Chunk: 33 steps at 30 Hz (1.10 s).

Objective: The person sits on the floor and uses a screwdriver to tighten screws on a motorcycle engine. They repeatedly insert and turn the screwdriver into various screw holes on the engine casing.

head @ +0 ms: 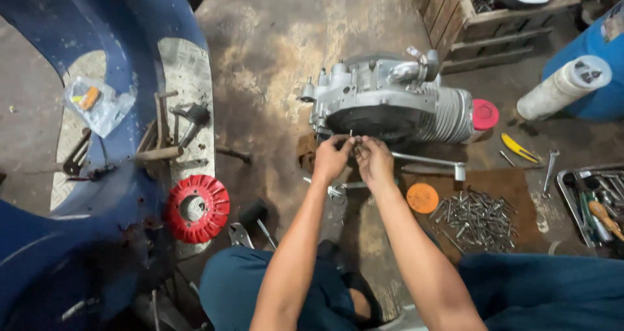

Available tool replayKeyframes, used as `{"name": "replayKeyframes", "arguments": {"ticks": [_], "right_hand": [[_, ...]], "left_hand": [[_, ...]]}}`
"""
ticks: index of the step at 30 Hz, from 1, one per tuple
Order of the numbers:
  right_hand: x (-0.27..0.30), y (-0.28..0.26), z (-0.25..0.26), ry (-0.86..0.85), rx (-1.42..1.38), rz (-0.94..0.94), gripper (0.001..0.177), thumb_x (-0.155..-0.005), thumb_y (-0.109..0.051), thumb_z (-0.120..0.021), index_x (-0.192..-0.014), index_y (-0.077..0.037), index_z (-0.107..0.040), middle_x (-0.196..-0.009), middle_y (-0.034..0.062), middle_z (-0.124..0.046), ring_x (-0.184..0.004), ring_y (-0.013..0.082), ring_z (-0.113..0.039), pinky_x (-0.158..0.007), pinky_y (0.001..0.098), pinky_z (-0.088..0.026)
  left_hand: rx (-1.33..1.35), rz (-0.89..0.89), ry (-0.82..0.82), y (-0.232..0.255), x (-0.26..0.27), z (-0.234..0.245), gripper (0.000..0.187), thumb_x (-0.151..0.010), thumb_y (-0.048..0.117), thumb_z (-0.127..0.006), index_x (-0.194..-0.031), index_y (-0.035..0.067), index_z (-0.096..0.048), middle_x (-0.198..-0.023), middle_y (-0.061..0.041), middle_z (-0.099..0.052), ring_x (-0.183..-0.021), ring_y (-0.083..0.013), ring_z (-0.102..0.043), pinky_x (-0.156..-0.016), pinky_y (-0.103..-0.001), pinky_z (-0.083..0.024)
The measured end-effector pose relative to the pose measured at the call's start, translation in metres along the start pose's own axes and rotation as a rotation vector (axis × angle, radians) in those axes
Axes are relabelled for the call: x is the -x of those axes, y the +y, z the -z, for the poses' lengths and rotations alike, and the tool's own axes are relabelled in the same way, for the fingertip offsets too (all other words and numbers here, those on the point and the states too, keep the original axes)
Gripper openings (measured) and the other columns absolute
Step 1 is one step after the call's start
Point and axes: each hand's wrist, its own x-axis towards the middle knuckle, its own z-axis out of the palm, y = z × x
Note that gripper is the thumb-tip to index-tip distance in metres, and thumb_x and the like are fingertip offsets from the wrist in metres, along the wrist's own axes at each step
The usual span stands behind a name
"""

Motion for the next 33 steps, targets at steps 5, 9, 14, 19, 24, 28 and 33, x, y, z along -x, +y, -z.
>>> {"name": "replayKeyframes", "arguments": {"ticks": [5, 9, 14, 19, 24, 28, 33], "right_hand": [[-0.012, 0.003, -0.003, 0.028, -0.069, -0.059, 0.016, -0.090, -0.009, -0.077, -0.095, -0.013, -0.062, -0.101, 0.0076, -0.073, -0.101, 0.0211, -0.072, -0.091, 0.0296, -0.056], [-0.018, 0.006, -0.001, 0.037, -0.111, -0.072, 0.016, -0.088, -0.008, -0.077, -0.099, -0.009, -0.066, -0.104, 0.0086, -0.071, -0.107, 0.0215, -0.069, -0.097, 0.0309, -0.051], [-0.012, 0.002, -0.008, 0.033, -0.116, -0.056, 0.017, -0.090, -0.008, -0.076, -0.104, -0.005, -0.067, -0.104, 0.0083, -0.067, -0.111, 0.0227, -0.066, -0.104, 0.0330, -0.048], [-0.016, 0.007, -0.002, 0.041, -0.113, -0.034, 0.010, -0.089, -0.007, -0.076, -0.098, -0.007, -0.072, -0.101, 0.0094, -0.073, -0.107, 0.0229, -0.069, -0.104, 0.0347, -0.046], [-0.016, 0.009, -0.002, 0.046, -0.115, -0.019, 0.009, -0.087, -0.007, -0.079, -0.093, -0.011, -0.073, -0.100, 0.0114, -0.076, -0.102, 0.0237, -0.072, -0.102, 0.0350, -0.049], [-0.020, 0.009, -0.001, 0.049, -0.100, -0.005, 0.009, -0.088, -0.008, -0.078, -0.093, -0.013, -0.073, -0.100, 0.0101, -0.077, -0.103, 0.0224, -0.072, -0.102, 0.0351, -0.049], [-0.016, 0.006, -0.005, 0.054, -0.210, -0.046, 0.011, -0.087, -0.002, -0.079, -0.083, -0.010, -0.073, -0.101, 0.0174, -0.077, -0.104, 0.0298, -0.074, -0.095, 0.0351, -0.059]], "left_hand": [[-0.022, 0.007, 0.062, 0.004, -0.016, -0.011, 0.029, -0.094, 0.038, -0.068, -0.111, 0.017, -0.079, -0.107, -0.014, -0.078, -0.111, -0.0377, -0.070, -0.097, -0.049, -0.056], [-0.009, 0.031, 0.113, 0.001, -0.025, -0.019, 0.027, -0.093, 0.039, -0.069, -0.106, 0.019, -0.081, -0.103, -0.012, -0.078, -0.109, -0.0362, -0.071, -0.095, -0.049, -0.056], [-0.005, 0.048, 0.130, -0.002, -0.031, -0.022, 0.026, -0.090, 0.041, -0.071, -0.104, 0.021, -0.082, -0.102, -0.010, -0.078, -0.108, -0.0358, -0.071, -0.094, -0.048, -0.057], [0.007, 0.030, 0.160, 0.000, -0.030, -0.024, 0.024, -0.089, 0.037, -0.073, -0.101, 0.019, -0.082, -0.102, -0.011, -0.078, -0.106, -0.0373, -0.071, -0.093, -0.047, -0.057], [-0.018, 0.021, 0.181, 0.000, -0.030, -0.025, 0.023, -0.089, 0.037, -0.073, -0.101, 0.019, -0.082, -0.102, -0.010, -0.077, -0.106, -0.0369, -0.071, -0.093, -0.048, -0.058], [-0.038, 0.006, 0.184, 0.000, -0.030, -0.025, 0.022, -0.089, 0.037, -0.073, -0.099, 0.021, -0.082, -0.101, -0.008, -0.077, -0.105, -0.0362, -0.071, -0.094, -0.047, -0.058], [0.046, 0.043, 0.292, -0.005, -0.026, -0.029, 0.024, -0.086, 0.039, -0.070, -0.094, 0.019, -0.081, -0.090, -0.008, -0.078, -0.098, -0.0337, -0.073, -0.089, -0.046, -0.058]]}}
